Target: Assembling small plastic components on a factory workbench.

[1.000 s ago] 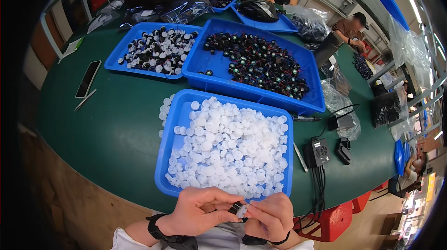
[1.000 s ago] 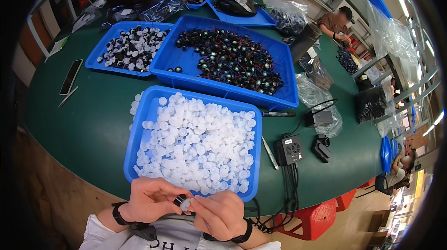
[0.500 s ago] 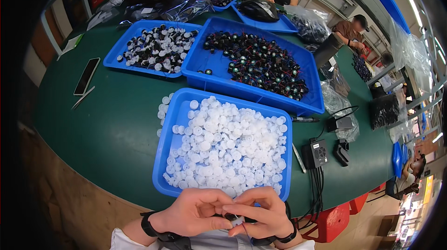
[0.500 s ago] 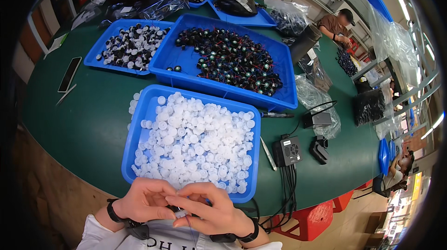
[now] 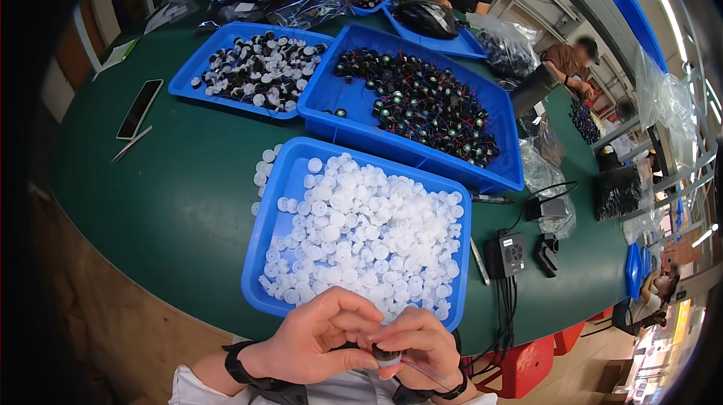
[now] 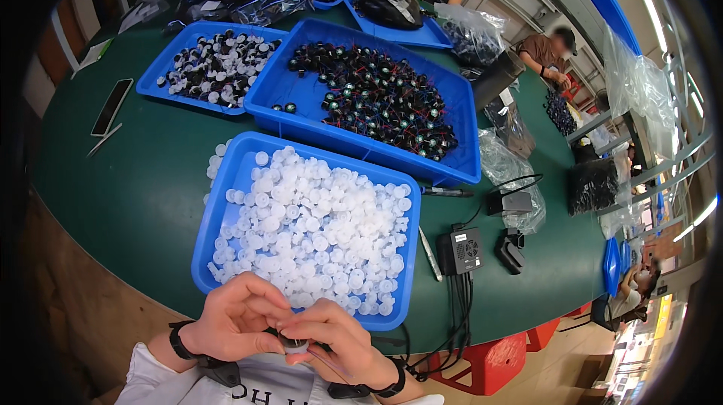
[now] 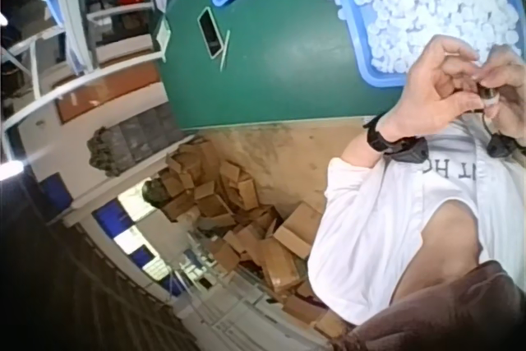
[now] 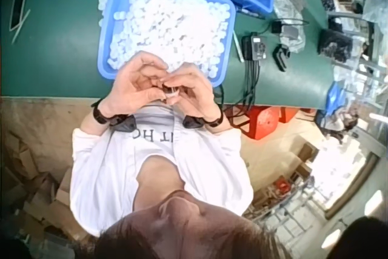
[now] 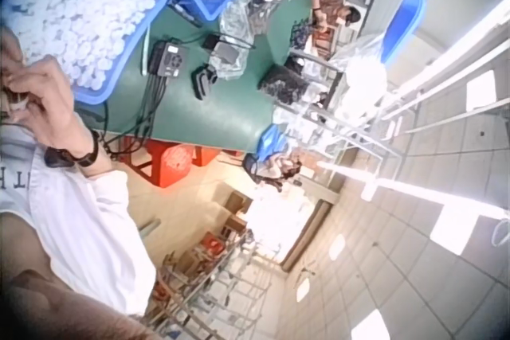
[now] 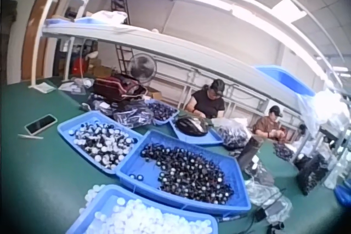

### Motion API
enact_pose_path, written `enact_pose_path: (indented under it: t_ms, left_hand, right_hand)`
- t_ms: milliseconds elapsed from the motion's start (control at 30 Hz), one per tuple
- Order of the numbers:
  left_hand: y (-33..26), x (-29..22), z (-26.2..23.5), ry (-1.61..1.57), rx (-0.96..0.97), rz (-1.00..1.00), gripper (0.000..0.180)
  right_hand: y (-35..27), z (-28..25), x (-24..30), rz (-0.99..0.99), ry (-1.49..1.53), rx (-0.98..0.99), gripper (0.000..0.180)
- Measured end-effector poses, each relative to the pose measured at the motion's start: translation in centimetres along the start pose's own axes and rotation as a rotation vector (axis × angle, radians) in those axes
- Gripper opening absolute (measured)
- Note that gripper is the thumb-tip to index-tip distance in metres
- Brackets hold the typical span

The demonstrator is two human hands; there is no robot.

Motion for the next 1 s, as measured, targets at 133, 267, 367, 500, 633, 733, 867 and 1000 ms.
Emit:
enact_pose_path:
  t_ms: [133,267,367,500,633,733,867,1000]
  left_hand:
    - [-0.1,-0.2,0.0,0.039,-0.047,0.116,0.038]
    - [-0.1,-0.6,0.1,0.118,-0.084,0.195,0.033]
    - [-0.1,-0.7,0.2,0.152,-0.101,0.245,0.031]
    - [-0.3,-1.0,0.4,0.09,-0.133,0.329,0.029]
    - [-0.3,-1.6,0.5,0.201,-0.137,0.417,0.031]
    - [-0.6,-1.5,0.7,0.34,-0.146,0.418,0.035]
    - [0.0,-1.6,1.2,0.468,-0.157,0.397,0.037]
    - [0.5,-1.3,0.6,0.343,-0.095,0.235,0.039]
  right_hand:
    - [-0.4,0.2,0.1,0.048,-0.059,-0.025,0.028]
    - [0.0,0.0,0.2,0.003,-0.044,-0.106,0.027]
    - [0.3,-0.3,0.3,-0.018,-0.104,-0.105,0.024]
    - [0.2,-0.1,0.4,-0.071,-0.129,-0.109,0.026]
    - [0.5,-0.1,0.3,-0.025,-0.049,-0.118,0.023]
    - [0.3,-0.2,0.4,-0.027,-0.053,-0.177,0.021]
    - [0.1,-0.7,-0.1,-0.04,0.068,-0.283,0.019]
    - [0.2,-1.2,0.3,-0.048,-0.039,-0.261,0.019]
Point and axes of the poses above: each hand's wrist, its own y-axis towards the middle knuckle, its own z-axis out of the palm, x = y × z, the point moved 7 cm from there along y, towards the middle knuckle, and after that the axes turned 1 degree about x, right-handed, at the moved point
